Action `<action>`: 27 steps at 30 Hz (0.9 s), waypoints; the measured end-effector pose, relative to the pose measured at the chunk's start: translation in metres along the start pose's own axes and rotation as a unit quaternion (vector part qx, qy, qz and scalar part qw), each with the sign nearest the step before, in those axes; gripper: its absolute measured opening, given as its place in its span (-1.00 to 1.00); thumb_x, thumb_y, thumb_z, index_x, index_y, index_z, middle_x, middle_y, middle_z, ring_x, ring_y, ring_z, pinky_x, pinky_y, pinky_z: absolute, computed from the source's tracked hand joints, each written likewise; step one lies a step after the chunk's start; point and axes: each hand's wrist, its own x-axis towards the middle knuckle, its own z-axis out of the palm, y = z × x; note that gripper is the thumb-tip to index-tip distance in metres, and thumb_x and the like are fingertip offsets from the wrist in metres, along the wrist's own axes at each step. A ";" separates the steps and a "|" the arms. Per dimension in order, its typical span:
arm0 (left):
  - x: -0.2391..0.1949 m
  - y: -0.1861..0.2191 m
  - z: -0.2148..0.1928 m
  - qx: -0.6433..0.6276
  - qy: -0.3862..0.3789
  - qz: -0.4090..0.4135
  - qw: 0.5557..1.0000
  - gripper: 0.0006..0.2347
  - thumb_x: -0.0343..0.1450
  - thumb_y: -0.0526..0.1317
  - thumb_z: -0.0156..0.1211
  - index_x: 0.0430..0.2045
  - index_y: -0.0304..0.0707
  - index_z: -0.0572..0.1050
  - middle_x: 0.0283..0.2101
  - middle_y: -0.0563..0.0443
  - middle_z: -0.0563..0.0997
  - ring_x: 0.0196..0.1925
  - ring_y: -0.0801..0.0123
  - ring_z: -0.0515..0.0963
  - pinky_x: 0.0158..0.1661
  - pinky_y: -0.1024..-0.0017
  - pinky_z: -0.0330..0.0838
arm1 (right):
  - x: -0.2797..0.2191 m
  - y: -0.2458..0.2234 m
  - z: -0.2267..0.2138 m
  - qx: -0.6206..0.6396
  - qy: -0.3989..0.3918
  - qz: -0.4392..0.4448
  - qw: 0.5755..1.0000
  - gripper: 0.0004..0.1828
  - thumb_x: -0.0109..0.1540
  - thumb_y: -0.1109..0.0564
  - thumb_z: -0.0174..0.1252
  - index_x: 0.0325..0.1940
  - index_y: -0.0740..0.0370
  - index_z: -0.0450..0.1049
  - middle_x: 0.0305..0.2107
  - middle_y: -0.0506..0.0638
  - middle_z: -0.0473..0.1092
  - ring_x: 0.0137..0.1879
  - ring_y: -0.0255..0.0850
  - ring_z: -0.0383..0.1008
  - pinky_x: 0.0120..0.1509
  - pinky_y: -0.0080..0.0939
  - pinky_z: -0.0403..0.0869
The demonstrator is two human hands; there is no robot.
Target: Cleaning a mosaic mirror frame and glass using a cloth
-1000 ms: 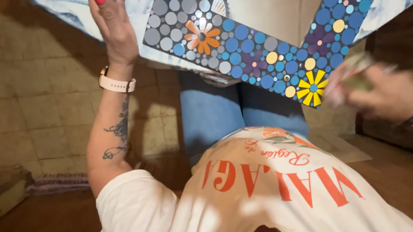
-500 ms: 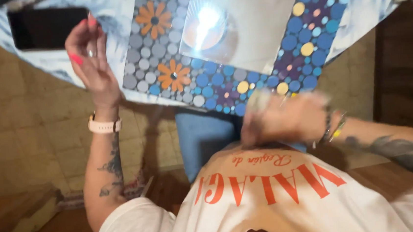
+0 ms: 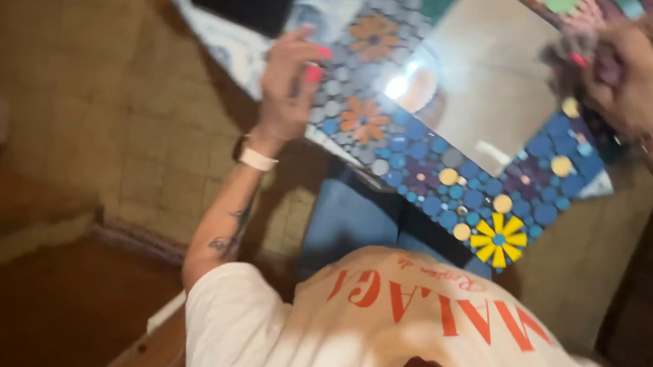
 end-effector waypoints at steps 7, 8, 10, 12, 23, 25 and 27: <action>0.016 0.001 -0.020 0.094 -0.049 0.101 0.989 -0.92 0.30 -0.38 -0.10 -0.44 -0.42 0.36 -0.34 -0.16 0.44 -0.11 0.03 0.39 -0.04 0.21 0.30 | -0.004 -0.006 -0.010 -0.008 -0.004 0.043 0.999 -0.78 0.17 0.12 0.21 -0.12 0.17 0.45 -0.13 0.08 0.29 -0.13 -0.13 0.41 -0.18 -0.22 0.39; 0.019 -0.011 -0.021 0.120 -0.031 0.095 0.988 -0.90 0.29 -0.40 -0.14 -0.42 -0.41 0.34 -0.33 -0.16 0.45 -0.10 0.13 0.40 -0.01 0.28 0.29 | -0.007 -0.005 -0.006 -0.072 0.006 0.047 0.996 -0.77 0.14 0.05 0.23 -0.13 0.06 0.47 -0.13 -0.05 0.34 -0.12 -0.27 0.44 -0.23 -0.32 0.41; 0.042 0.003 -0.035 0.134 -0.019 0.090 0.987 -0.88 0.33 -0.34 -0.18 -0.45 -0.40 0.35 -0.35 -0.15 0.44 -0.16 0.13 0.40 -0.12 0.31 0.26 | -0.005 -0.006 -0.005 -0.060 0.002 0.055 0.997 -0.73 0.11 0.03 0.22 -0.11 0.03 0.46 -0.12 -0.02 0.35 -0.17 -0.22 0.44 -0.24 -0.28 0.41; 0.061 0.005 -0.035 0.137 -0.015 0.096 0.986 -0.84 0.37 -0.28 -0.22 -0.48 -0.38 0.35 -0.38 -0.14 0.42 -0.23 0.13 0.40 -0.23 0.33 0.22 | -0.007 -0.008 -0.008 -0.056 0.000 0.076 0.995 -0.69 0.09 0.02 0.22 -0.09 0.00 0.46 -0.11 0.01 0.35 -0.23 -0.17 0.43 -0.24 -0.24 0.40; 0.069 -0.021 0.034 0.358 -0.127 -0.042 0.924 -0.91 0.25 -0.32 -0.04 -0.50 -0.29 0.21 -0.41 -0.10 0.31 -0.41 0.30 0.24 -0.58 0.55 0.18 | 0.003 -0.034 -0.020 -0.073 -0.003 0.027 0.997 -0.74 0.06 0.02 0.14 -0.16 -0.06 0.42 -0.13 -0.11 0.35 -0.24 -0.23 0.40 -0.38 -0.31 0.32; 0.086 -0.006 0.022 0.511 -0.220 -0.104 0.824 -0.81 0.33 -0.21 -0.20 -0.46 -0.43 0.30 -0.14 -0.17 0.21 -0.23 0.13 0.28 -0.63 0.60 0.31 | 0.004 -0.033 -0.020 -0.089 -0.005 0.026 0.996 -0.74 0.05 0.01 0.13 -0.17 -0.06 0.41 -0.14 -0.12 0.35 -0.29 -0.25 0.39 -0.44 -0.33 0.28; 0.088 -0.030 0.003 0.641 -0.304 -0.160 0.687 -0.60 0.42 -0.10 -0.36 -0.41 -0.57 0.38 0.12 -0.24 0.11 -0.04 -0.03 0.31 -0.68 0.66 0.43 | 0.004 -0.033 -0.021 -0.107 -0.006 0.027 0.994 -0.75 0.04 0.00 0.11 -0.19 -0.07 0.40 -0.15 -0.14 0.34 -0.33 -0.27 0.37 -0.49 -0.35 0.23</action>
